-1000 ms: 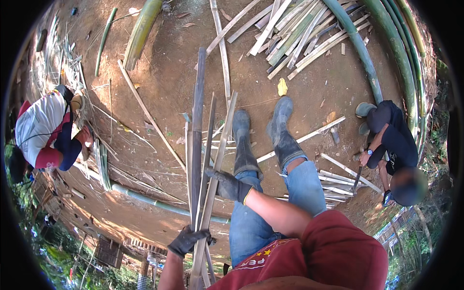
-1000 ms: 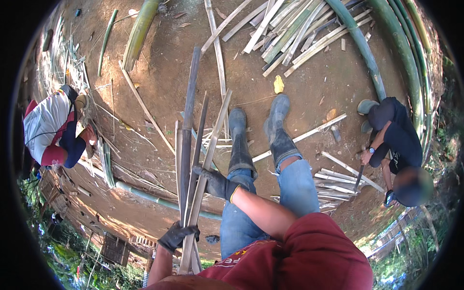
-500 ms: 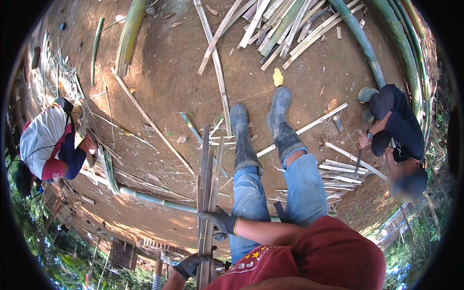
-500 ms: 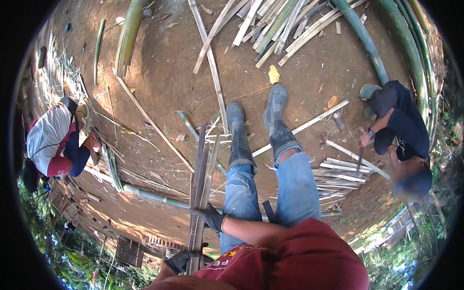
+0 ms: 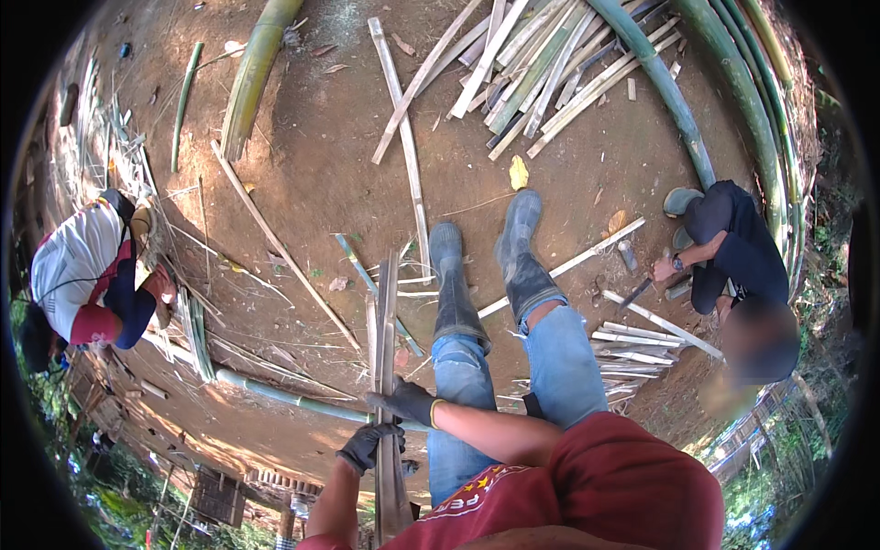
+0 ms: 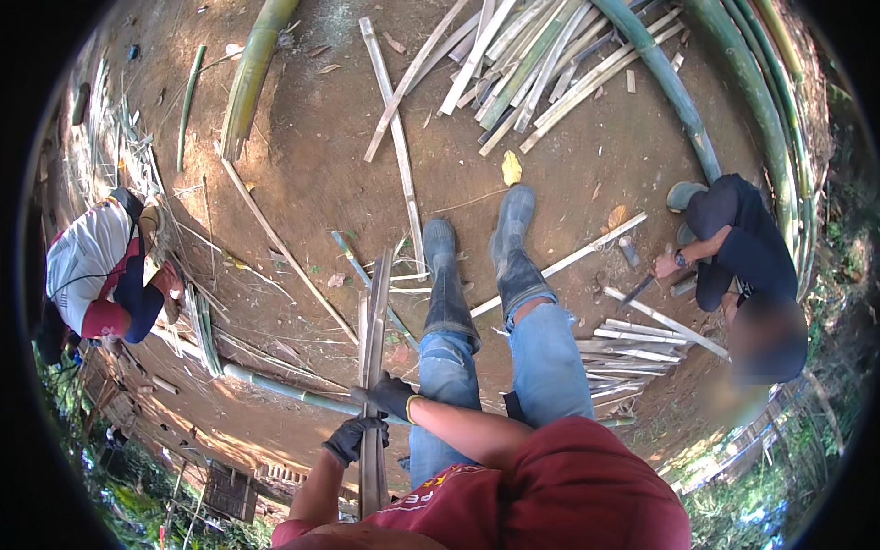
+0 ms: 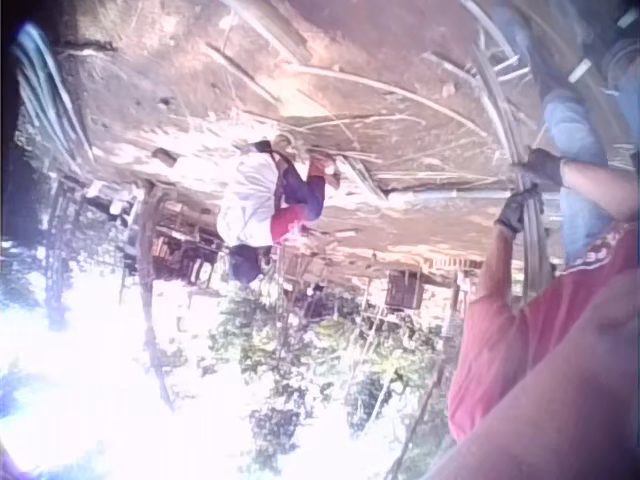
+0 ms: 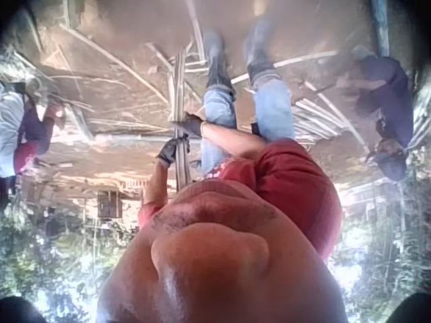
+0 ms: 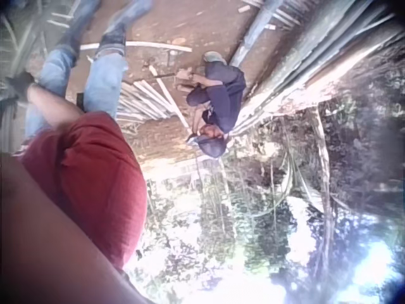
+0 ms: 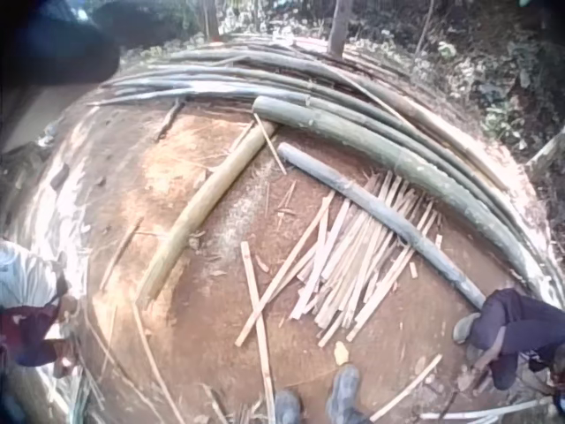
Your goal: The person gathers bamboo strips from the ground and uses a machete to split them into thinner pieces. They sit on the ground to perform the splitting, holding the bamboo with one hand and striking it with the machete in the other.
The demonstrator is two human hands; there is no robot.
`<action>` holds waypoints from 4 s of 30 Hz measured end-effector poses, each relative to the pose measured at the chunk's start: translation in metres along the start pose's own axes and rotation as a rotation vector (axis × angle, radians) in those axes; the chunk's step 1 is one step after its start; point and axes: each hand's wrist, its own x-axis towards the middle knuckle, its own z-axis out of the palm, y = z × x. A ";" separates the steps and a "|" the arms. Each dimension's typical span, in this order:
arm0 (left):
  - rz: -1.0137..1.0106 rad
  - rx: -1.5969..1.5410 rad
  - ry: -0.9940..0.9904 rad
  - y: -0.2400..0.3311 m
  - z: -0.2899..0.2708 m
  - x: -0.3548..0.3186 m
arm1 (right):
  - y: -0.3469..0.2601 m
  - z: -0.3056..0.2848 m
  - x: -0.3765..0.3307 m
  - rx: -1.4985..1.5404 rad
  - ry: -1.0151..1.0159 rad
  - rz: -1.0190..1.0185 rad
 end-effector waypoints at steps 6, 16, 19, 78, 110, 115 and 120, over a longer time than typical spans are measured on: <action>0.167 0.121 0.159 -0.003 -0.012 -0.042 | -0.071 -0.219 0.076 0.134 0.725 -0.363; 0.419 0.367 0.598 -0.014 0.080 -0.090 | -0.189 -0.577 0.163 0.769 0.658 -0.464; 0.402 0.227 0.585 0.051 0.146 -0.095 | -0.210 -0.606 0.180 1.062 0.565 -0.520; 0.330 0.392 -0.147 0.335 0.037 -0.089 | -0.199 -0.131 -0.030 0.524 0.237 -0.464; 0.216 0.599 0.606 0.223 0.126 -0.071 | 0.020 -0.575 0.266 1.380 1.065 -0.640; 0.219 0.574 0.625 0.213 0.120 -0.066 | 0.026 -0.576 0.249 1.243 0.875 -0.669; 0.228 0.564 0.616 0.210 0.114 -0.065 | 0.027 -0.541 0.218 0.861 1.182 -0.381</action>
